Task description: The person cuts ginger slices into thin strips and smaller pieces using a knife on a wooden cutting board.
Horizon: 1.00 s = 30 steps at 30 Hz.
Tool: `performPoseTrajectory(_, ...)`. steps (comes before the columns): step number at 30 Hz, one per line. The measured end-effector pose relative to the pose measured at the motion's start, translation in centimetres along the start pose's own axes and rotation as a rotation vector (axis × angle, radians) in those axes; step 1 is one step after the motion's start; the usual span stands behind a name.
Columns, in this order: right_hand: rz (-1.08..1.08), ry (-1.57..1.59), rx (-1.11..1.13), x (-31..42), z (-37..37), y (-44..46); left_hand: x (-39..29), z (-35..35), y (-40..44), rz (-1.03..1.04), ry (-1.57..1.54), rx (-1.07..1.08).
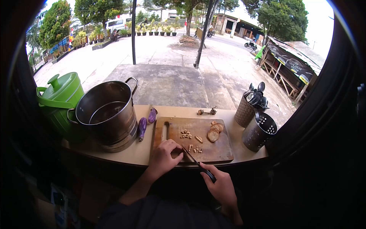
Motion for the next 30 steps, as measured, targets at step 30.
performPoseTrajectory(30, 0.129, -0.017, 0.094, 0.6, 1.1, 2.0, 0.0, 0.2, 0.0, 0.014, -0.011, -0.022)
Point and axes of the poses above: each hand's wrist, its own y-axis towards the middle knuckle, its own z-axis out of the palm, x = y × z, the point moved 1 cm from there along y, towards the middle knuckle, and after that the axes turned 8 degrees about z, right-handed, at the moved point
